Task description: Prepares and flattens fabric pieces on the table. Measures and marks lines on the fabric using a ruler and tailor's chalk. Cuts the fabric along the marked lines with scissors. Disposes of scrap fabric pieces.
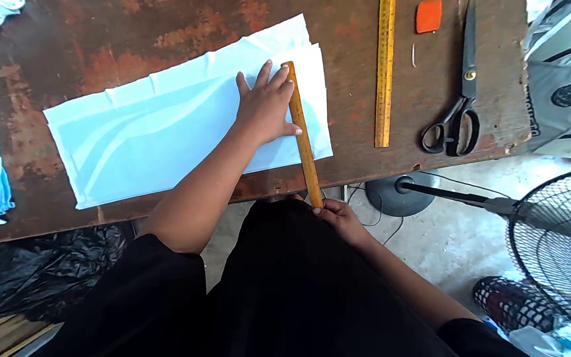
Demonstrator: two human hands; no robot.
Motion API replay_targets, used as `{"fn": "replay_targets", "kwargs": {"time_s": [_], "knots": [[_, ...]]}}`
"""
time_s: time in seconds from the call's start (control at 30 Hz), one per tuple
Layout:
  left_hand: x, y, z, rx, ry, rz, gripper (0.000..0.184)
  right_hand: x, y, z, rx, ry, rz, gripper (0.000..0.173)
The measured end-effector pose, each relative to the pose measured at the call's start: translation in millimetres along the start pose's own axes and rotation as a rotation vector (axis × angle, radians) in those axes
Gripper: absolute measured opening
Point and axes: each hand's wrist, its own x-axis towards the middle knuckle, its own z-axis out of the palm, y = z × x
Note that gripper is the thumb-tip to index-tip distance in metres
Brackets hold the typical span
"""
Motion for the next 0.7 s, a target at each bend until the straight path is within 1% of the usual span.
{"fn": "replay_targets", "kwargs": {"time_s": [0.03, 0.07, 0.13, 0.17, 0.2, 0.27, 0.33, 0.4, 0.43, 0.47, 0.5, 0.57, 0.63, 0.7], "knots": [[-1, 2, 0, 0.008, -0.013, -0.003, 0.103, -1, -1, 0, -0.026, 0.033, 0.005, 0.011], [-1, 4, 0, 0.01, -0.024, -0.006, 0.107, -2, -2, 0, -0.084, 0.074, 0.011, 0.012], [-2, 6, 1, 0.007, -0.042, -0.017, 0.109, -5, -4, -4, -0.238, 0.155, 0.038, 0.033], [-2, 6, 1, 0.004, -0.05, -0.02, 0.109, -8, -7, -6, -0.31, 0.183, 0.041, 0.036], [-1, 6, 1, -0.001, -0.054, -0.019, 0.11, -13, -11, -9, -0.379, 0.202, 0.027, 0.035], [0, 5, 2, -0.012, -0.055, -0.013, 0.111, -21, -25, -13, -0.495, 0.236, -0.091, 0.032], [-1, 4, 4, -0.021, -0.045, -0.008, 0.111, -21, -46, -14, -0.599, 0.278, -0.281, 0.035], [-1, 3, 4, -0.037, -0.044, 0.004, 0.111, -8, -74, -8, -0.703, 0.345, -0.447, 0.037], [-1, 2, 4, -0.048, -0.043, 0.01, 0.111, 4, -88, -6, -0.748, 0.379, -0.497, 0.037], [-1, 1, 4, -0.056, -0.037, 0.015, 0.111, 18, -104, -4, -0.781, 0.402, -0.505, 0.036], [-1, 0, 5, -0.064, -0.034, 0.019, 0.111, 35, -119, -3, -0.789, 0.403, -0.469, 0.035], [-1, -1, 5, -0.07, -0.035, 0.019, 0.11, 77, -140, 0, -0.705, 0.391, -0.326, 0.029], [0, -1, 4, -0.077, -0.046, 0.015, 0.109, 120, -150, 4, -0.599, 0.44, -0.236, 0.022], [-1, -1, 4, -0.08, -0.04, 0.024, 0.111, 147, -157, 8, -0.593, 0.473, -0.186, 0.021]]}}
